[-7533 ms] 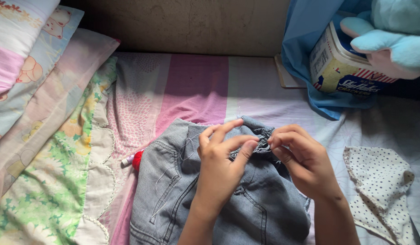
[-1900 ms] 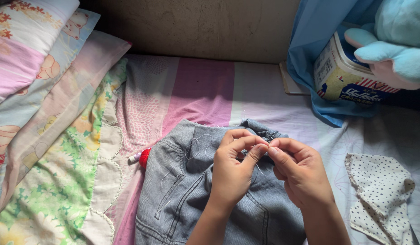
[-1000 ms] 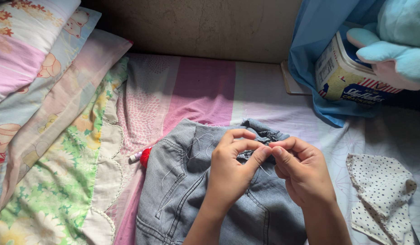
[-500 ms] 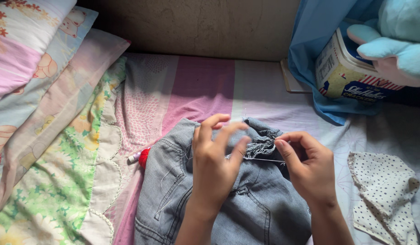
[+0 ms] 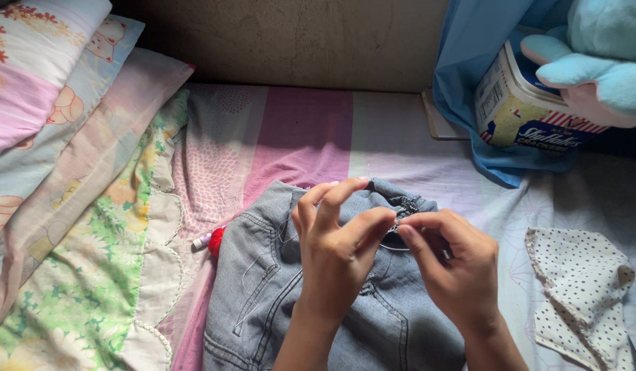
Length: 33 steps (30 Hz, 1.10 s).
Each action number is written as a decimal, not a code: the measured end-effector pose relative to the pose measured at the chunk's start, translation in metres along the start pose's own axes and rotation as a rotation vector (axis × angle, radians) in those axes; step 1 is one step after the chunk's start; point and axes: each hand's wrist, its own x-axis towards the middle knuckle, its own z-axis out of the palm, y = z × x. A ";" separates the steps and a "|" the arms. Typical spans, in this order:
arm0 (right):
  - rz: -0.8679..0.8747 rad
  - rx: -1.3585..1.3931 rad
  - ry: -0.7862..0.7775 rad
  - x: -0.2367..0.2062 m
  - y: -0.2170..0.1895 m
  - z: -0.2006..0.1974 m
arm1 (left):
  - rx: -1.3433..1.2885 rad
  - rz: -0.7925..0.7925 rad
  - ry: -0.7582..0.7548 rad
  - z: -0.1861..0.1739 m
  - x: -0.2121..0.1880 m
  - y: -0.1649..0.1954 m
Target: The person sits at a bed with denim shorts, a red pincushion, chalk, and scissors. They thread a needle, then hand-sew along the frayed waistband of the shorts, pulling the needle and thread through the fabric and adjusting the garment as they stitch.
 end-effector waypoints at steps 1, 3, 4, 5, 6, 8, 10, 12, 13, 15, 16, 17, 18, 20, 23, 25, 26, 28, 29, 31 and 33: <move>0.003 0.170 -0.059 0.002 0.005 -0.002 | -0.112 -0.091 -0.017 0.002 -0.001 -0.002; 0.038 0.430 -0.109 0.003 0.013 -0.006 | -0.337 -0.271 -0.055 0.007 -0.004 -0.004; 0.067 0.518 -0.103 0.004 0.017 -0.007 | -0.516 -0.337 -0.059 0.010 -0.004 -0.006; 0.096 0.606 -0.096 0.006 0.021 -0.008 | -0.695 -0.401 -0.062 0.013 -0.004 -0.008; 0.164 0.703 -0.120 0.008 0.025 -0.008 | -0.874 -0.466 -0.067 0.016 -0.005 -0.010; 0.304 0.895 -0.167 0.009 0.032 -0.007 | -0.951 -0.490 -0.100 0.020 -0.008 -0.011; 0.330 0.992 -0.224 0.008 0.036 -0.008 | -0.957 -0.485 -0.120 0.023 -0.010 -0.012; 0.341 1.031 -0.259 0.006 0.040 -0.007 | -0.892 -0.454 -0.126 0.023 -0.011 -0.012; 0.337 1.023 -0.263 0.005 0.042 -0.007 | -0.867 -0.433 -0.129 0.022 -0.011 -0.013; 0.342 1.013 -0.256 0.004 0.045 -0.006 | -0.816 -0.393 -0.135 0.020 -0.010 -0.013; 0.349 1.012 -0.244 0.004 0.046 -0.005 | -0.783 -0.385 -0.141 0.019 -0.009 -0.012; 0.353 1.011 -0.232 0.005 0.047 -0.005 | -0.750 -0.373 -0.147 0.018 -0.008 -0.011; 0.364 1.012 -0.241 0.006 0.048 -0.005 | -0.717 -0.362 -0.153 0.017 -0.006 -0.010; 0.388 1.010 -0.257 0.005 0.048 -0.005 | -0.690 -0.358 -0.161 0.015 -0.004 -0.008; 0.354 1.034 -0.339 0.006 0.045 -0.006 | -0.596 -0.297 -0.179 0.009 -0.004 -0.006; 0.420 1.037 -0.440 0.008 0.044 -0.007 | -0.452 -0.148 -0.169 0.005 -0.003 -0.007; 0.453 1.038 -0.490 0.009 0.043 -0.008 | -0.349 -0.027 -0.151 0.004 -0.001 -0.009; 0.545 1.119 -0.601 0.009 0.041 -0.008 | -0.169 0.145 -0.154 -0.001 0.000 -0.011; 0.589 1.160 -0.657 0.009 0.040 -0.008 | -0.092 0.197 -0.172 -0.007 0.000 -0.012; 0.674 1.355 -0.774 0.008 0.040 -0.010 | 0.007 0.270 -0.199 -0.016 -0.001 -0.012; 0.680 1.402 -0.781 0.007 0.041 -0.012 | 0.054 0.313 -0.215 -0.022 -0.001 -0.011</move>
